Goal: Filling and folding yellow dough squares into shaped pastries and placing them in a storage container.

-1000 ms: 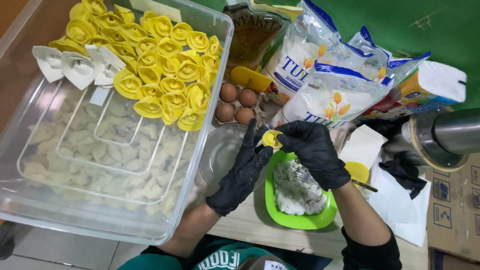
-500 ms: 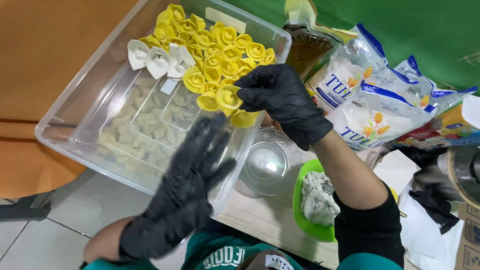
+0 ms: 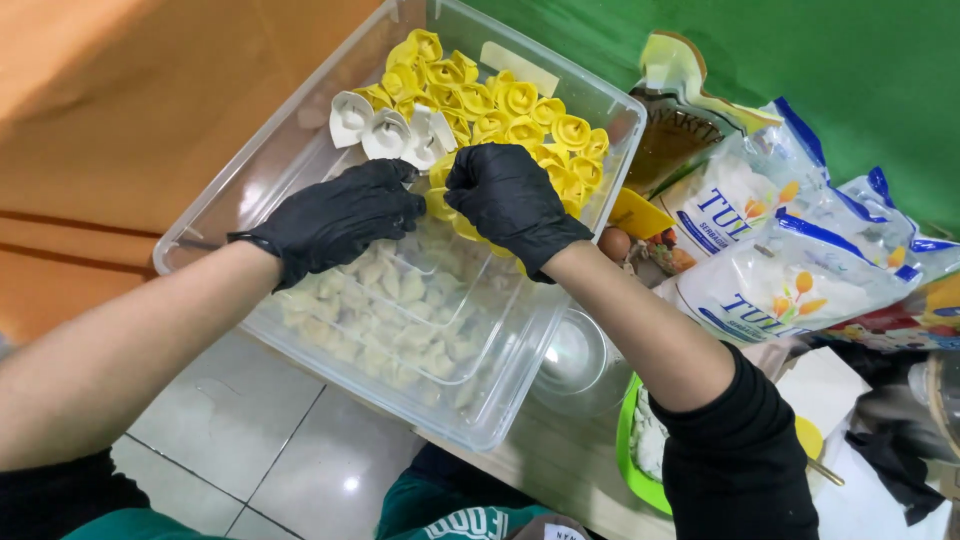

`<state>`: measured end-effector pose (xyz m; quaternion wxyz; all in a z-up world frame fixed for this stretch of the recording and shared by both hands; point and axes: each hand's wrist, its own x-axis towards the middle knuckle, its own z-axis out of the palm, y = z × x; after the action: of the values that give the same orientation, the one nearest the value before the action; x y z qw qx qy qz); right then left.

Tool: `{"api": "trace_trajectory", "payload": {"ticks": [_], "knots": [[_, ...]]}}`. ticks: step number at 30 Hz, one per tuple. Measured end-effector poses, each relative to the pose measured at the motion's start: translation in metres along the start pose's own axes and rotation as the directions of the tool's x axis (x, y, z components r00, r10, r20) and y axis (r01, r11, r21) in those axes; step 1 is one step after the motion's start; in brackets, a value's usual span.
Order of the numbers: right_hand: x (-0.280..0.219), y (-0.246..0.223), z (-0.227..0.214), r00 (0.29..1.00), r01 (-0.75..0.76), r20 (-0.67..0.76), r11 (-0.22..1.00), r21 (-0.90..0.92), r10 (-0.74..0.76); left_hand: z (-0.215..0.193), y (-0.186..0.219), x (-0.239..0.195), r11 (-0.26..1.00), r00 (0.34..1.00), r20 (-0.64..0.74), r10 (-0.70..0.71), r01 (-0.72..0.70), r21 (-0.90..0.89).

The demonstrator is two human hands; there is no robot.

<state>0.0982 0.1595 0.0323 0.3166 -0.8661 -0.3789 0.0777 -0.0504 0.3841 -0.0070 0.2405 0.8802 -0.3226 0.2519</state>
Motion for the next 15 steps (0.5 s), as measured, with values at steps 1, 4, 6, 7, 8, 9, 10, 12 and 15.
{"api": "trace_trajectory", "payload": {"ticks": [1, 4, 6, 7, 8, 9, 10, 12, 15], "knots": [[-0.005, -0.005, -0.002, 1.0, 0.003, -0.017, 1.0, 0.005, -0.003, 0.0, 0.006, 0.003, 1.0, 1.0, 0.013, 0.0, 0.0, 0.005], [-0.017, -0.021, -0.01, 0.998, 0.011, -0.065, 1.0, 0.016, -0.009, 0.006, 0.015, 0.006, 0.998, 0.999, -0.046, -0.015, 0.012, -0.064], [-0.022, -0.028, -0.014, 0.995, 0.02, -0.096, 1.0, 0.021, -0.018, 0.011, 0.02, 0.011, 0.991, 0.992, -0.12, -0.035, 0.018, -0.135], [-0.024, -0.028, -0.014, 0.988, 0.059, -0.146, 0.997, 0.049, -0.051, 0.013, 0.022, 0.014, 0.988, 0.987, -0.09, -0.13, 0.122, -0.092], [-0.026, -0.029, -0.015, 0.977, 0.099, -0.197, 0.992, 0.075, -0.082, 0.014, 0.025, 0.018, 0.974, 0.972, -0.064, -0.226, 0.224, -0.047], [-0.021, -0.018, -0.013, 0.977, 0.097, -0.197, 0.992, 0.076, -0.081, 0.012, 0.03, 0.025, 0.974, 0.972, -0.063, -0.226, 0.224, -0.048], [-0.015, -0.007, -0.012, 0.972, 0.114, -0.227, 0.973, 0.199, -0.067, 0.01, 0.035, 0.032, 0.929, 0.929, -0.031, -0.368, 0.369, 0.026], [-0.019, -0.002, -0.023, 0.966, 0.131, -0.255, 0.94, 0.315, -0.049, 0.007, 0.048, 0.048, 0.861, 0.866, -0.013, -0.501, 0.499, 0.1], [-0.051, -0.012, -0.066, 0.986, 0.105, -0.167, 0.815, 0.57, -0.011, -0.008, 0.091, 0.085, 0.673, 0.694, 0.005, -0.72, 0.696, 0.252]]}}
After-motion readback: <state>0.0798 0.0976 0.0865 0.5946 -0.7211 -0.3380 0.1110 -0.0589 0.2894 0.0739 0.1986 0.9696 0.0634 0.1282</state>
